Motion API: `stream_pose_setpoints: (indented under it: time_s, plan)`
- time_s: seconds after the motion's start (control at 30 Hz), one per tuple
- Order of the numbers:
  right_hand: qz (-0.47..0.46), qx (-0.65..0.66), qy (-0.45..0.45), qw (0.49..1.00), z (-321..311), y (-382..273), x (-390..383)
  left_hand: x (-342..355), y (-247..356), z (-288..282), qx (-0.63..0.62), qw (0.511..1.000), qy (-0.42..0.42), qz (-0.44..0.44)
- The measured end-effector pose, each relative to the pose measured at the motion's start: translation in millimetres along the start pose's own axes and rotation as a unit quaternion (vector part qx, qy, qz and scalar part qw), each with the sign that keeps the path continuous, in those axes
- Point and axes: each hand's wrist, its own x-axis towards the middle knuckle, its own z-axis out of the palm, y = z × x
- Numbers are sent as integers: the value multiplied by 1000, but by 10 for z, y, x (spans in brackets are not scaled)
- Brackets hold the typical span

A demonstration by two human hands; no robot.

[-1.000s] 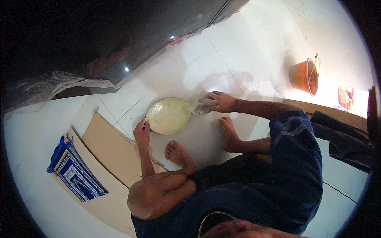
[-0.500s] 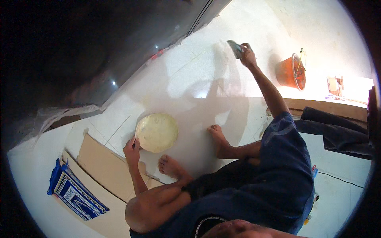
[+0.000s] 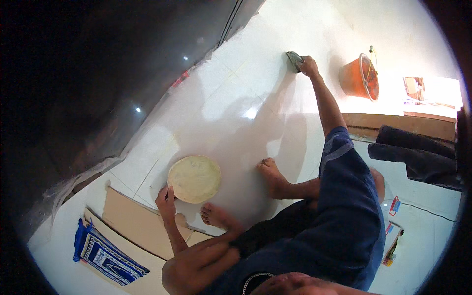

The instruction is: The person sits on a tiled floor and applies a white grout-like substance to the gaps between tiles using a small trowel. They repeatedly scoop the substance from a yellow bowl and spread it into the grout lines, working methodically across the floor area.

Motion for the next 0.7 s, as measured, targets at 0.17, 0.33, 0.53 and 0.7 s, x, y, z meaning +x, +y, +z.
stream_pose_setpoints:
  time_s: [0.17,0.33,0.53,0.7]
  plan:
    - [-68,-18,-29,997,2,-56,-119,40,-199,-20,33,998,2,45]
    - [-91,-5,-84,992,-101,-191,-249,25,-82,-19,21,1000,-5,0]
    - [-112,45,-139,983,-115,-159,-515,16,4,57,10,999,14,43]
    - [-191,65,-178,963,18,-262,-721,-9,-60,10,-5,999,33,22]
